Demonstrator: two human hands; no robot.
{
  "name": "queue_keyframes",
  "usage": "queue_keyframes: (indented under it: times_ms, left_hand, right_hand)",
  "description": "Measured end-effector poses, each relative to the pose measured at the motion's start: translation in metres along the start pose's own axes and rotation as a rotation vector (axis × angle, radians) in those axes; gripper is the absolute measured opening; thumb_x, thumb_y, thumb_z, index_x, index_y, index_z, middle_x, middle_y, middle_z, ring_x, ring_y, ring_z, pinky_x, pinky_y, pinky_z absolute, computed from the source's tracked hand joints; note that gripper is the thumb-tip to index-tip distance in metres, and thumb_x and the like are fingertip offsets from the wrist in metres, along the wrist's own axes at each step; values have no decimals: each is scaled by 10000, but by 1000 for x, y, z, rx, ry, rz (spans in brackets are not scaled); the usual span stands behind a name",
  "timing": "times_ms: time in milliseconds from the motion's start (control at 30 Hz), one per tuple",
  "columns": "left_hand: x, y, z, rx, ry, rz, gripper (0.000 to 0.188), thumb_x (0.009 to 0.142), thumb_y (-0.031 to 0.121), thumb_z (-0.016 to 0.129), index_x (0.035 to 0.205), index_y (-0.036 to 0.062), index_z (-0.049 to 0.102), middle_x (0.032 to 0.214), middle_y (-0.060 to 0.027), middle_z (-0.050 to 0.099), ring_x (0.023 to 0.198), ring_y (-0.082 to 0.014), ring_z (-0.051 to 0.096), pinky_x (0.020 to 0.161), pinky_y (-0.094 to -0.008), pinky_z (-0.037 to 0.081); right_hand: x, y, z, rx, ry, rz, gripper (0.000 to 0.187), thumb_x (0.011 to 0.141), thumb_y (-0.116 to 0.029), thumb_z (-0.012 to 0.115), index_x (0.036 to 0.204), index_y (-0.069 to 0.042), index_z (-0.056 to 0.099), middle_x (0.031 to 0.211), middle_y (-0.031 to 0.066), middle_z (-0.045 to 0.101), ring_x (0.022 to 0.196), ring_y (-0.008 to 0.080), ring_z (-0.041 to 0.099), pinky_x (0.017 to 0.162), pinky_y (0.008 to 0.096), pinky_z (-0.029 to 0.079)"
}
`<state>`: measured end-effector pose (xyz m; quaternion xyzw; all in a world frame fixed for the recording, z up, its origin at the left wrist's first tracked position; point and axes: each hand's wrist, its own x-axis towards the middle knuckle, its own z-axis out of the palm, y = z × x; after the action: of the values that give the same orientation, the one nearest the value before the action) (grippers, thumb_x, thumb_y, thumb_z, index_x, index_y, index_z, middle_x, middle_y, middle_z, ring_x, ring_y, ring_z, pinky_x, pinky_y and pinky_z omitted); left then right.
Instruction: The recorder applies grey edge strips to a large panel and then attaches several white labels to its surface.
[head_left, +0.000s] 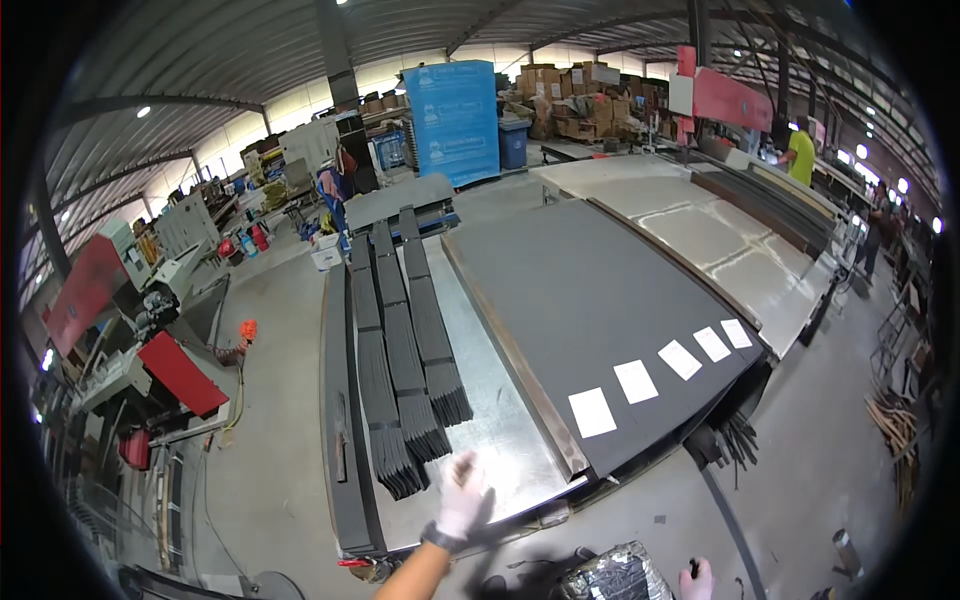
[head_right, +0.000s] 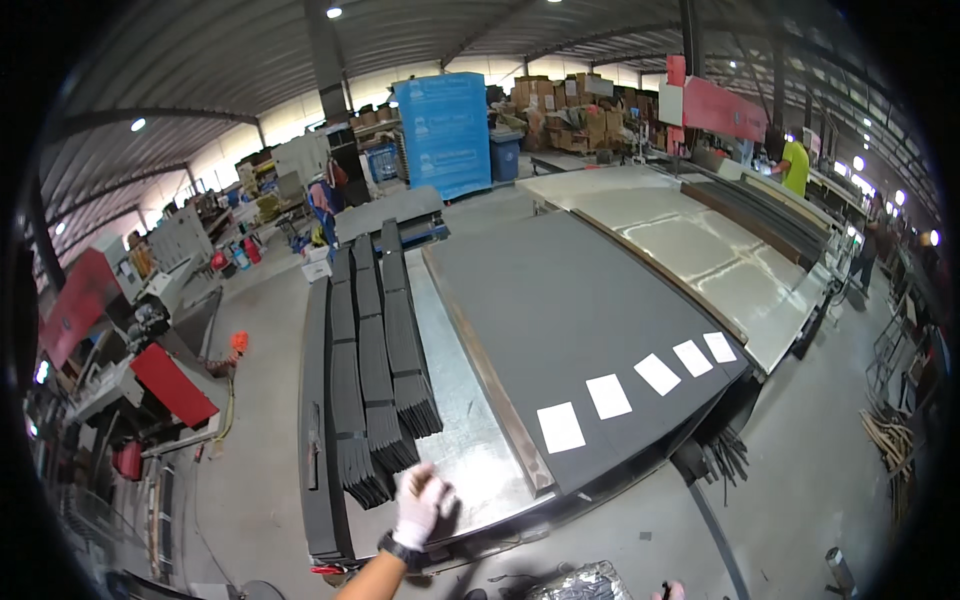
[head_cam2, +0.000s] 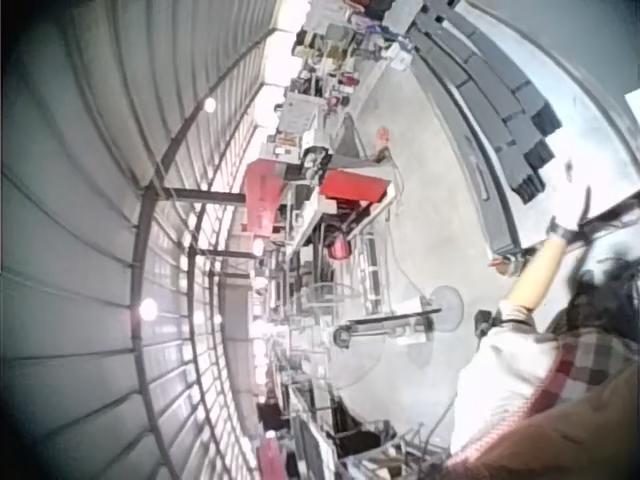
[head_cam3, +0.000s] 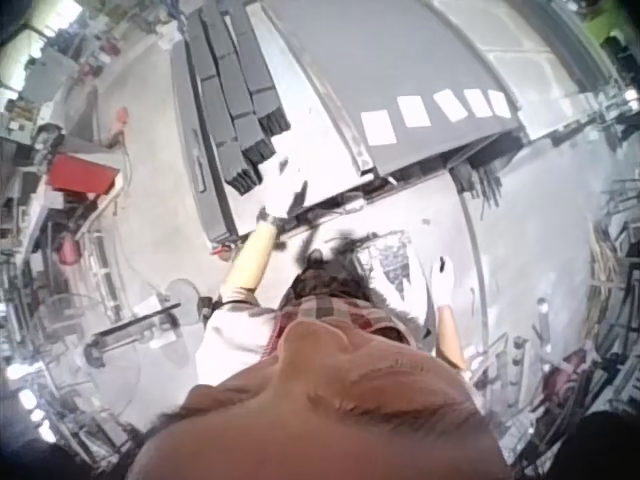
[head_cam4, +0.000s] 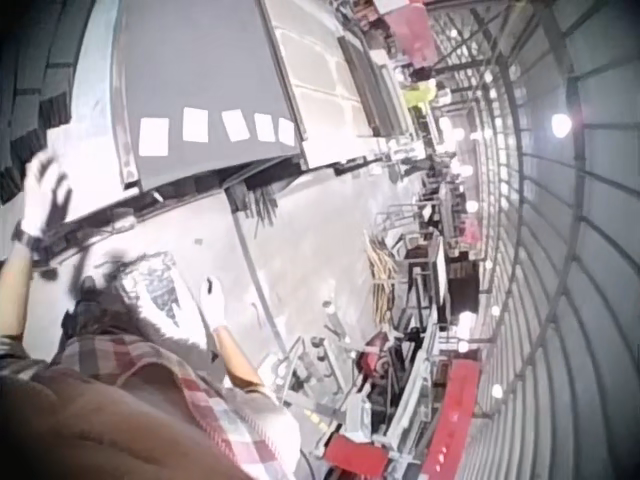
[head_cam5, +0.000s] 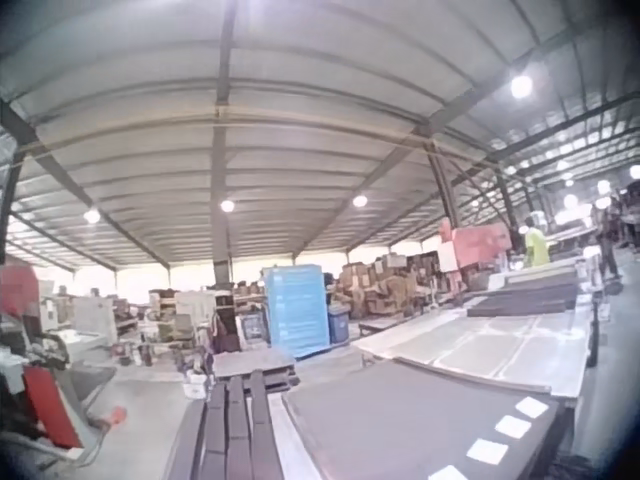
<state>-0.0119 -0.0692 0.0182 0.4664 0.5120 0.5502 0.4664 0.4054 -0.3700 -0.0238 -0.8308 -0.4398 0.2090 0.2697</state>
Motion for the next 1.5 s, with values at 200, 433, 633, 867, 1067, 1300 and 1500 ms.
queue_keyframes:
  times_ms: [200, 433, 633, 867, 1067, 1300, 1500]
  left_hand:
    - [89, 101, 5, 1626, 117, 386, 852, 575, 418, 825, 1222, 2, 459, 1250, -231, 454, 1206, -410, 399, 1051, -490, 294]
    - [137, 75, -10, 1583, 78, 633, 467, 707, 186, 605, 1151, 69, 516, 1100, -165, 502, 956, -313, 529, 754, -470, 431]
    - [164, 91, -21, 1154, -40, -114, 1104, 692, 516, 742, 1495, 40, 152, 1543, -245, 129, 1419, -428, 157, 1144, -494, 185]
    - [185, 84, -20, 835, 435, -77, 608, 752, 429, 653, 1101, -32, 464, 1133, -274, 564, 1085, -384, 575, 903, -458, 476]
    - [105, 108, -10, 562, 129, -112, 700, 733, 435, 711, 1143, -83, 479, 1104, -303, 604, 1027, -420, 608, 881, -450, 492]
    - [-122, 132, 15, -422, -248, -383, 50, 799, 25, 631, 758, 9, 609, 642, -99, 565, 642, -213, 596, 592, -331, 468]
    - [-96, 74, -14, 125, -1428, -246, 292, 828, 191, 671, 1021, 16, 540, 910, -109, 573, 905, -207, 589, 792, -354, 474]
  right_hand:
    - [77, -240, 38, 259, 19, -524, 511, 748, -241, 708, 1194, -70, 525, 1142, 189, 539, 1053, 352, 543, 922, 449, 435]
    - [156, -445, 175, 104, 52, -955, 587, 761, -256, 684, 1246, 3, 480, 1175, 253, 482, 1125, 427, 468, 979, 494, 383]
    - [250, -511, 240, -77, -179, -342, 770, 819, -445, 649, 1377, 14, 384, 1371, 286, 424, 1273, 410, 430, 1054, 450, 372]
    - [262, -512, 258, 136, -507, -324, 720, 899, -606, 431, 1074, 56, 651, 1122, 261, 639, 1140, 363, 583, 976, 420, 430]
    - [226, -467, 172, -267, -554, -359, 641, 927, -526, 385, 1100, 33, 648, 1162, 246, 616, 1134, 393, 565, 991, 440, 420]
    - [64, -297, -2, -325, -728, -140, 656, 877, -646, 439, 1058, -62, 676, 1054, 186, 671, 1005, 345, 629, 898, 389, 471]
    - [-5, -225, -72, -115, -651, 338, 402, 912, -334, 605, 1015, 51, 654, 895, 159, 678, 846, 260, 624, 780, 368, 490]
